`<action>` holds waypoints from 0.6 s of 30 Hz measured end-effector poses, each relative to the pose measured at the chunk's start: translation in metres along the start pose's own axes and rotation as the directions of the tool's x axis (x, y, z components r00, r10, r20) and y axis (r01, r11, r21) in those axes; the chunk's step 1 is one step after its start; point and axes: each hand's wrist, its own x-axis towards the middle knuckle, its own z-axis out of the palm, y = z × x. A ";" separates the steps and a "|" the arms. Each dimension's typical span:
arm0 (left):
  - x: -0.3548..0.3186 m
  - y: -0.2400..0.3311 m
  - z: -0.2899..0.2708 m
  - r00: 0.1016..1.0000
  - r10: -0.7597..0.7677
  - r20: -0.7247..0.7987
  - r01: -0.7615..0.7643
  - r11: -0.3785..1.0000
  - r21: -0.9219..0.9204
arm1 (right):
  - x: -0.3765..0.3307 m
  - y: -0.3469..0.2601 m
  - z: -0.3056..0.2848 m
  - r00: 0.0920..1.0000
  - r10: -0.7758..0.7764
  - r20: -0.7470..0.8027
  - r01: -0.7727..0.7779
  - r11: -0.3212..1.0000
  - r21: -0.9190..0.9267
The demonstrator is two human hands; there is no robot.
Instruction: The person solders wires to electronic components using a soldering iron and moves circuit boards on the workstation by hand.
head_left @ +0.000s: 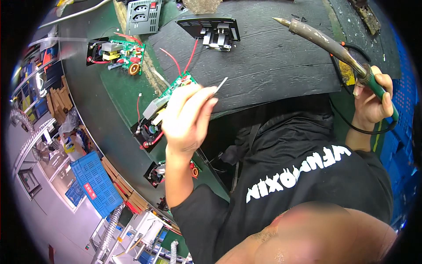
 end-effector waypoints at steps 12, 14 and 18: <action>0.016 -0.018 0.037 0.991 -0.004 -0.136 0.006 1.000 0.014 | 0.001 0.006 0.010 0.998 0.043 0.054 -0.042 0.999 -0.009; 0.019 -0.023 0.041 0.993 0.043 -0.106 -0.033 0.995 0.095 | 0.002 0.006 0.013 0.996 0.057 0.067 -0.058 0.998 0.010; 0.020 -0.028 0.047 0.992 0.075 -0.097 -0.063 0.990 0.123 | 0.003 0.007 0.016 0.996 0.069 0.063 -0.070 0.998 0.008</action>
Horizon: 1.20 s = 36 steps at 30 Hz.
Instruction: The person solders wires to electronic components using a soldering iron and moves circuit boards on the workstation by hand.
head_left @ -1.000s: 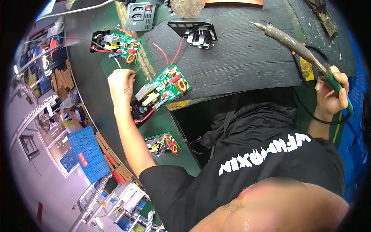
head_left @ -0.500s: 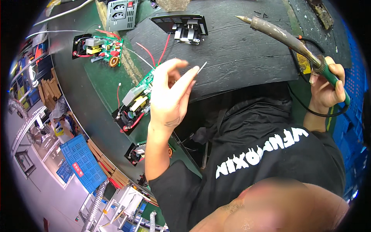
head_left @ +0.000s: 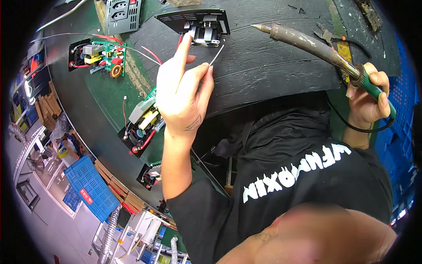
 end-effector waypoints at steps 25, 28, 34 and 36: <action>-0.003 -0.005 0.005 1.000 0.001 -0.018 -0.002 0.999 -0.035 | 0.006 0.025 0.030 0.995 0.044 0.086 -0.033 0.991 -0.130; -0.004 -0.006 0.005 1.000 0.002 -0.025 -0.003 0.999 -0.036 | 0.006 0.025 0.032 0.995 0.058 0.077 -0.047 0.990 -0.136; -0.003 -0.007 0.006 1.000 -0.005 -0.029 0.004 0.999 -0.045 | 0.008 0.029 0.035 0.993 0.072 0.090 -0.058 0.987 -0.151; -0.004 -0.007 0.005 1.000 -0.005 -0.031 0.003 0.999 -0.045 | 0.008 0.030 0.036 0.993 0.088 0.085 -0.072 0.982 -0.176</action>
